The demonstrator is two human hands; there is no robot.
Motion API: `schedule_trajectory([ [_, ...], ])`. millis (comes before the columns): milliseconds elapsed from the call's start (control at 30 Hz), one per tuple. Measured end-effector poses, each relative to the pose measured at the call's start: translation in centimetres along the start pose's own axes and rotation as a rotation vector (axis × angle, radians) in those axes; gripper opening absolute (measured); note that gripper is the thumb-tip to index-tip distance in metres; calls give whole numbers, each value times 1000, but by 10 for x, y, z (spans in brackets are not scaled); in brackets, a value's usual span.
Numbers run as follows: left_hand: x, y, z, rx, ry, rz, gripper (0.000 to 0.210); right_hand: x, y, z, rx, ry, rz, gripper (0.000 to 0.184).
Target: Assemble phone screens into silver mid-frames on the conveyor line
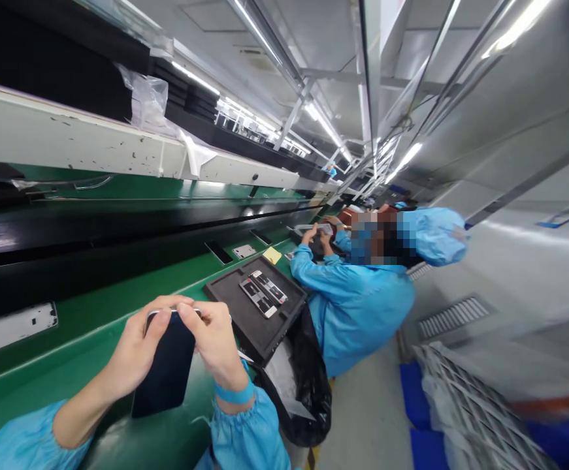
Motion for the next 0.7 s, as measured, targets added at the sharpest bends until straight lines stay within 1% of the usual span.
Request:
schedule_trajectory([
  [67,0,-8,4,70,0,-2,57,3,-2,4,55,-46,11,69],
  [133,-2,-23,9,158,-36,-95,54,10,3,2,51,-82,4,69],
  [167,-3,-32,10,206,-60,-172,53,14,10,-1,0,-83,-14,71],
  [233,-3,-49,12,295,-89,-338,50,27,30,-11,-191,-38,-62,76],
  [300,0,-58,14,312,-116,-452,43,39,46,-24,-361,33,-91,80],
  [367,2,-60,14,320,-172,-504,38,43,52,-34,-454,71,-95,80],
  [400,3,-58,13,328,-211,-525,40,43,52,-37,-483,72,-94,80],
  [467,5,-56,11,381,-263,-554,45,41,51,-39,-539,60,-103,80],
  [533,6,-54,9,437,-268,-581,48,44,50,-39,-587,73,-103,80],
  [633,3,-52,8,440,-227,-610,52,61,48,-35,-551,134,-55,81],
  [700,0,-53,8,425,-162,-593,55,75,51,-32,-499,176,39,80],
])
Point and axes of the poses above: each hand's wrist, its own z-axis towards the middle knuckle, its own y-axis out of the palm, x = y × z, the point moved 9 cm from there along z, towards the middle knuckle, and after that the axes turned 6 degrees about -x, right-handed, at the moved point
